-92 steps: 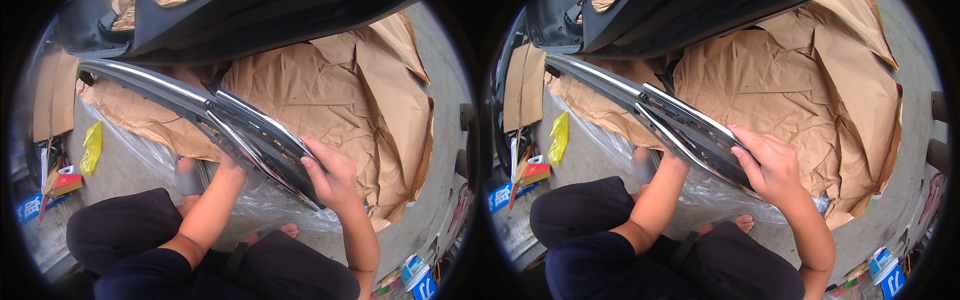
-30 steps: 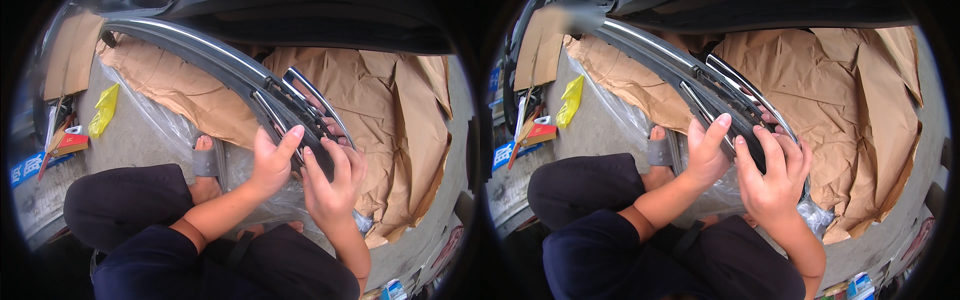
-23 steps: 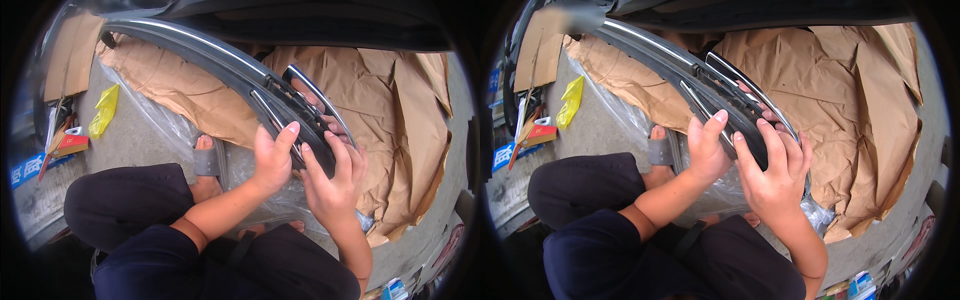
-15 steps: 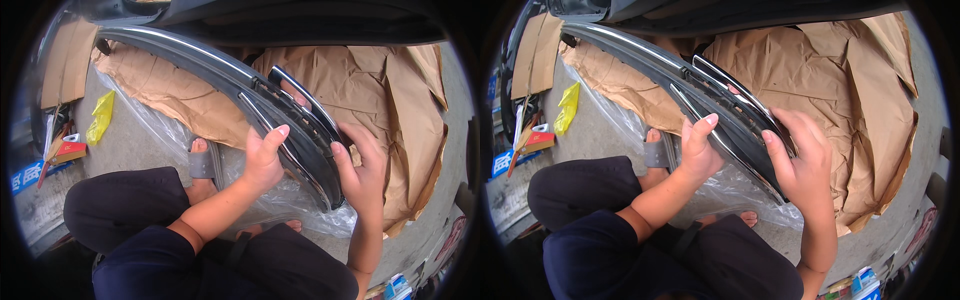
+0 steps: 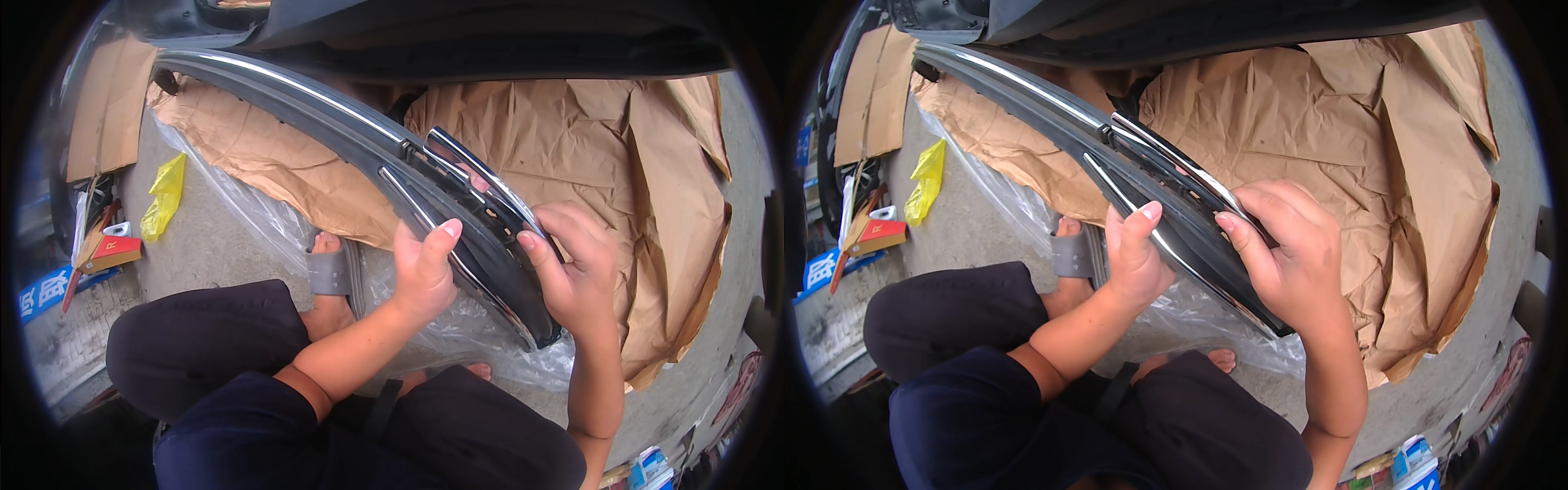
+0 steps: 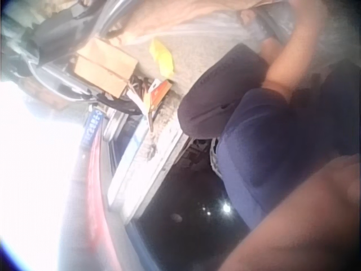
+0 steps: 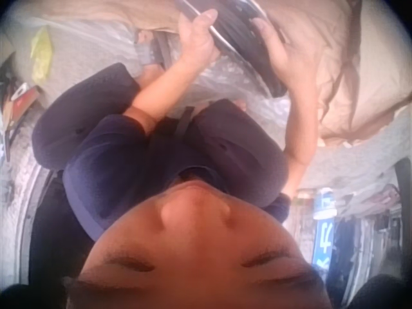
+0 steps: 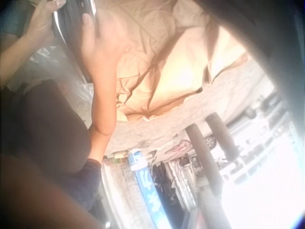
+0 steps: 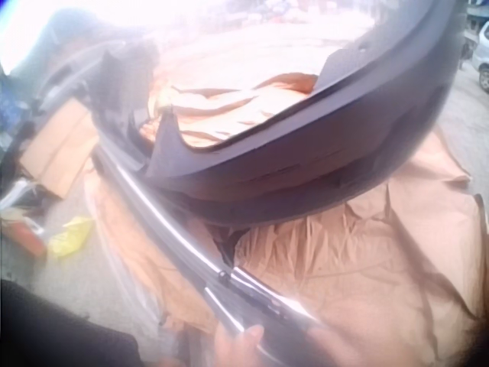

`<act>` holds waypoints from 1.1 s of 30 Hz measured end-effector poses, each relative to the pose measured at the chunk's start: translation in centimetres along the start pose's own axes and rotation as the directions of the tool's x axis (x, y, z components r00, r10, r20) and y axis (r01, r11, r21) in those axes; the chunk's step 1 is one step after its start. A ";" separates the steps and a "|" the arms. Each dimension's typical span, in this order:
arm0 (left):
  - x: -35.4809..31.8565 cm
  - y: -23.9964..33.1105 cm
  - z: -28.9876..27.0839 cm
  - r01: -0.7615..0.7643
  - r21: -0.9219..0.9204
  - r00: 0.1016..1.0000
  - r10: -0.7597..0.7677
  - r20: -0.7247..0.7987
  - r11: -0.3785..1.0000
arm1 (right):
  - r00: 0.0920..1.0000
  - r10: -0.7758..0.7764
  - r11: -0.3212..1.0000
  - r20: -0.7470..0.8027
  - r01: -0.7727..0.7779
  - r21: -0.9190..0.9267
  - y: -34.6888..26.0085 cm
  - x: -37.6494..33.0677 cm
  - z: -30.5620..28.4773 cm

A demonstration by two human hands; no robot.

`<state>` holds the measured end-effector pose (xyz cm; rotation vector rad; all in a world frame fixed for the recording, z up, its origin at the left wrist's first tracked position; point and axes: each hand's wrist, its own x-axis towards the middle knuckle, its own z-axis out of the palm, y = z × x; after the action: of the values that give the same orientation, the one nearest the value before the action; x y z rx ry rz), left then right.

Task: The person uses a screwdriver to pry and remove a rubber seal from a curved car trim piece. They then unpack a chrome trim insert from a box and fit it into the rubber seal, pressing it into place along the length of the trim.

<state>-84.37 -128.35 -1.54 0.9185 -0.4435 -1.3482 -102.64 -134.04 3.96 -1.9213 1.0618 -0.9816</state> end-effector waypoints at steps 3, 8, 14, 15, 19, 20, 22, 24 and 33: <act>0.2 -0.1 -0.4 -0.057 -0.017 0.996 0.058 0.073 0.998 | 0.997 -0.057 0.998 0.047 0.058 -0.023 -0.8 -0.1 -0.4; -0.2 0.3 0.1 0.039 -0.019 0.999 -0.039 0.010 0.999 | 0.999 0.014 0.994 -0.033 -0.017 -0.110 -1.3 -0.3 0.2; 0.1 0.5 0.1 0.061 -0.025 0.998 -0.060 0.011 0.998 | 0.995 -0.054 0.983 -0.078 0.039 -0.178 -0.6 -0.6 2.0; 0.1 0.5 0.0 0.059 -0.028 0.998 -0.059 0.004 0.998 | 0.994 -0.059 0.982 -0.090 0.041 -0.185 -0.5 -0.7 2.1; 0.0 0.3 -0.4 0.073 -0.043 0.997 -0.072 0.009 0.996 | 0.989 -0.080 0.970 -0.121 0.049 -0.240 -0.4 -1.0 2.7; 0.0 0.4 -0.5 0.078 -0.045 0.997 -0.077 0.017 0.996 | 0.988 -0.093 0.961 -0.126 0.056 -0.271 -0.4 -1.2 2.7; -0.2 0.5 -0.4 0.084 -0.008 0.996 -0.084 -0.004 0.996 | 0.987 -0.113 0.937 -0.118 0.066 -0.342 -0.6 -1.5 2.8; -0.3 0.6 -0.4 0.083 0.016 0.996 -0.082 -0.015 0.996 | 0.983 -0.156 0.912 -0.099 0.105 -0.396 -0.7 -1.6 2.8; -0.5 0.9 -1.0 0.109 0.042 0.994 -0.110 0.018 0.993 | 0.871 0.386 0.916 0.304 -0.400 -0.017 -1.5 2.5 1.0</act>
<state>-83.18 -127.64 -1.33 0.9750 -0.4425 -1.4540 -100.35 -135.39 5.44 -1.6563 1.1732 -0.4605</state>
